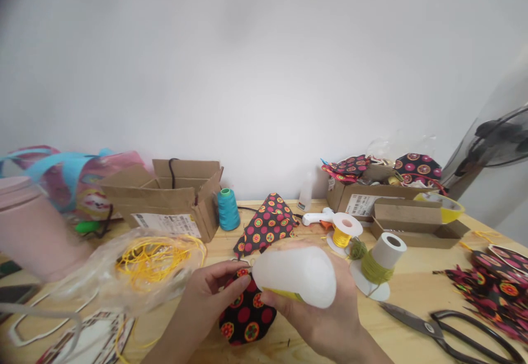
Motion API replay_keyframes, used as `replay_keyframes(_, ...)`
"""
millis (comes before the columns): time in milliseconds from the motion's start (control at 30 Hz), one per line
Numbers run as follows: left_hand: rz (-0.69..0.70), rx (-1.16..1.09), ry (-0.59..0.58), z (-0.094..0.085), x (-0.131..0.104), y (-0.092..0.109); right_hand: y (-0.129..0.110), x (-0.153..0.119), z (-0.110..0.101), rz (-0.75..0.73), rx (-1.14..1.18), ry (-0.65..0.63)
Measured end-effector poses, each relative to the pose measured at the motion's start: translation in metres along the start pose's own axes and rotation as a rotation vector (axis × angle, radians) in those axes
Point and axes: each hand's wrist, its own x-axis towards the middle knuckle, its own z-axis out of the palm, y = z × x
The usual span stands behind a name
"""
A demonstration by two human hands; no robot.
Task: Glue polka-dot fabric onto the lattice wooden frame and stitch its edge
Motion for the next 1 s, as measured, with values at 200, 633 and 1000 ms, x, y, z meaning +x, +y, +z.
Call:
replay_keyframes(200,-0.001,0.011,-0.018,-0.0002,0.0004,0.0017,-0.0017,-0.0051,-0.0006,-0.087,-0.039,-0.103)
replay_keyframes(633,-0.016,-0.008,-0.034,-0.0005,-0.0002,0.0023,-0.0041,-0.0086,0.0053,0.154,0.047,0.145)
replay_keyframes(1000,-0.015,-0.002,-0.023,-0.001,-0.0007,0.0016,-0.0045,-0.0047,0.0041,0.193,0.028,0.085)
